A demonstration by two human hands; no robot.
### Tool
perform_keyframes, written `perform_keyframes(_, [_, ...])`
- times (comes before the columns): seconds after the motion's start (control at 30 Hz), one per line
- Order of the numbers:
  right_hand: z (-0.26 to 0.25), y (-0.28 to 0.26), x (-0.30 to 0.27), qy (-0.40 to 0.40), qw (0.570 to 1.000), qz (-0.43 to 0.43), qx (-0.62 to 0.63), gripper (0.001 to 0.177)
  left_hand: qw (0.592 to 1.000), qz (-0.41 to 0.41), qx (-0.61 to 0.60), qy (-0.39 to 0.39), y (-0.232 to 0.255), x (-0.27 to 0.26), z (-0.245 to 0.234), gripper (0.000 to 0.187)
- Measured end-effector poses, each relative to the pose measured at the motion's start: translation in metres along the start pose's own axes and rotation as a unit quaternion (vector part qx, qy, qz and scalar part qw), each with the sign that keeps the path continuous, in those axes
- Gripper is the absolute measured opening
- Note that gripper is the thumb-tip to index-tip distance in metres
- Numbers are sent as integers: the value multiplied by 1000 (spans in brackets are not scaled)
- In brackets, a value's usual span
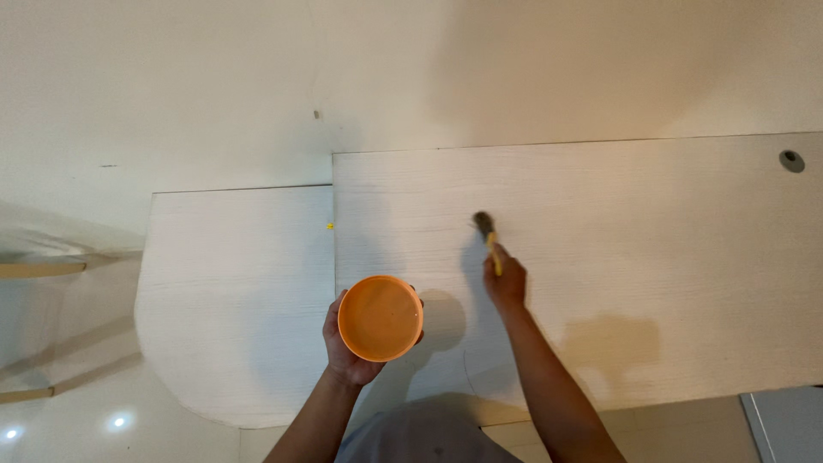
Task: The person paints the top surface of a white desk using a brush and a container of liquid.
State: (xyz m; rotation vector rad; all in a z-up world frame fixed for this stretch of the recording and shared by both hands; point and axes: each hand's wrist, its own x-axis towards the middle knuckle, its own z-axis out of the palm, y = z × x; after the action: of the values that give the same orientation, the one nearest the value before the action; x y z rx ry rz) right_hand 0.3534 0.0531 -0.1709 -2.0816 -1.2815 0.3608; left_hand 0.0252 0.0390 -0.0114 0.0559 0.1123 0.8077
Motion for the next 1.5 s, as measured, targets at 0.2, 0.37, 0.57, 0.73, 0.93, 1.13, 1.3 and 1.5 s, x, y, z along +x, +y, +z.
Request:
perform_keyframes(0.2, [5,8,14,25,997,1,-78,40,1000,-6,0,22,0,13,-4,72])
perform_keyframes(0.37, [53,-44,-6,-33,998,-53,-9,46,1000,4,11,-14,-1,20,-11,70])
perform_keyframes(0.57, [75,-68,-5,-55,986,-138,82,42,999,14,6,49,7,27,-11,69])
perform_keyframes(0.73, [43,-20,32,-15,998,-54,40,41,1000,10,16,-5,8,33,-8,70])
perform_keyframes(0.93, [12,4,66,49,997,18,-48,37,999,6,-2,33,10,41,-3,69])
perform_keyframes(1.13, [59,-50,53,-24,999,-23,-26,46,1000,7,-4,5,13,48,-7,69])
perform_keyframes(1.3, [88,-80,44,-70,990,-113,47,40,998,4,-7,67,17,53,-10,68])
perform_keyframes(1.5, [75,-32,86,-35,994,-59,86,39,1000,6,-2,15,23,59,-11,70])
